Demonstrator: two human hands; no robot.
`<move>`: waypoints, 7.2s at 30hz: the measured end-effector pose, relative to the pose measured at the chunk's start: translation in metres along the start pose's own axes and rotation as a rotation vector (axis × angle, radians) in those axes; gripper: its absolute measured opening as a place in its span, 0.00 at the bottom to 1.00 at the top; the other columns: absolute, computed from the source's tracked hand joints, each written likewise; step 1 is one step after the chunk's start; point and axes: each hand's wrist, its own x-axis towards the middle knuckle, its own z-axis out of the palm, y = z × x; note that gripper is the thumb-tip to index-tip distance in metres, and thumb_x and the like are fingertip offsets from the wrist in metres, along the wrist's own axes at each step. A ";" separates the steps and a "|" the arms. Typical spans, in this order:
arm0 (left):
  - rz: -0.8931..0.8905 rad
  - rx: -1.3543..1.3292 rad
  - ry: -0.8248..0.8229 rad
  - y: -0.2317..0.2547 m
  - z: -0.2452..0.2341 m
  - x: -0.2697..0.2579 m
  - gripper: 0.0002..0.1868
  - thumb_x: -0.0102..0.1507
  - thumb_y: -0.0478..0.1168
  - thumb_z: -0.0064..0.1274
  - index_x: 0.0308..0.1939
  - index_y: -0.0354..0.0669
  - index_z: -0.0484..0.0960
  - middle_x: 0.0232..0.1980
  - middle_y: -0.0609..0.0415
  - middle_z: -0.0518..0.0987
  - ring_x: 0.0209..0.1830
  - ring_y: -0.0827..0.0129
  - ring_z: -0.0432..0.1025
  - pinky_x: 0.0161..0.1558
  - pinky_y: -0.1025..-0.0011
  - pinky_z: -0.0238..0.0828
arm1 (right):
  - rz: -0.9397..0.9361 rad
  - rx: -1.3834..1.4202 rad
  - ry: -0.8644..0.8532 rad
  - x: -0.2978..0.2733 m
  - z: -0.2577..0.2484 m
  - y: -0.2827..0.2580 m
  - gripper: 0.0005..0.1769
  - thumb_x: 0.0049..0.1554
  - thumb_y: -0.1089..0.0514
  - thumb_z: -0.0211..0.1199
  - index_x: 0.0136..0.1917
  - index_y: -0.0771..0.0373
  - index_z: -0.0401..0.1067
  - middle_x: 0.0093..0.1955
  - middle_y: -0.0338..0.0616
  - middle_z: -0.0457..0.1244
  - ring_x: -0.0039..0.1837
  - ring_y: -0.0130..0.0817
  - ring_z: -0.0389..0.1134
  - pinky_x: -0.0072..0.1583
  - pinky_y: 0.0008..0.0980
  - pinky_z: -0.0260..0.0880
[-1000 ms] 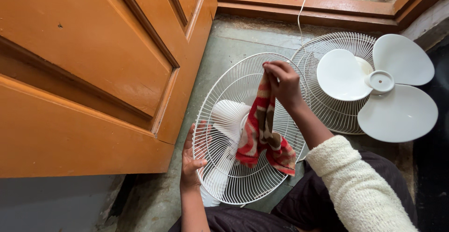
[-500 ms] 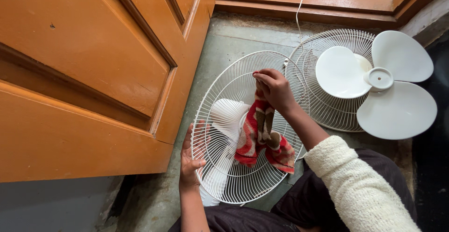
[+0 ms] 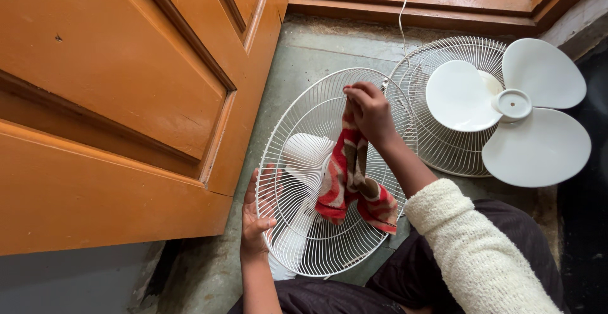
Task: The person cleans the motor housing and internal components of a disassembled electric fan using a cloth before attempting to reassemble the grill.
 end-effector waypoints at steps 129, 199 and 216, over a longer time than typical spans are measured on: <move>0.437 1.658 0.527 -0.046 0.066 -0.093 0.39 0.65 0.36 0.55 0.80 0.44 0.58 0.79 0.45 0.62 0.84 0.50 0.54 0.82 0.48 0.51 | 0.188 0.193 -0.220 -0.158 -0.145 -0.051 0.09 0.56 0.69 0.64 0.51 0.66 0.73 0.51 0.52 0.65 0.52 0.50 0.70 0.51 0.42 0.72; 0.225 1.559 0.172 -0.153 0.085 -0.031 0.18 0.60 0.28 0.54 0.53 0.44 0.85 0.60 0.61 0.82 0.44 0.67 0.76 0.51 0.68 0.76 | 0.201 0.015 0.010 -0.102 -0.066 0.016 0.09 0.58 0.66 0.70 0.54 0.67 0.78 0.49 0.51 0.69 0.47 0.38 0.74 0.48 0.31 0.77; 0.270 1.439 0.201 -0.149 0.090 -0.033 0.15 0.62 0.29 0.53 0.52 0.42 0.85 0.61 0.57 0.82 0.52 0.64 0.78 0.54 0.67 0.76 | -0.016 -0.355 -0.036 -0.106 -0.056 -0.010 0.12 0.55 0.60 0.69 0.54 0.58 0.79 0.48 0.44 0.70 0.46 0.41 0.70 0.48 0.38 0.72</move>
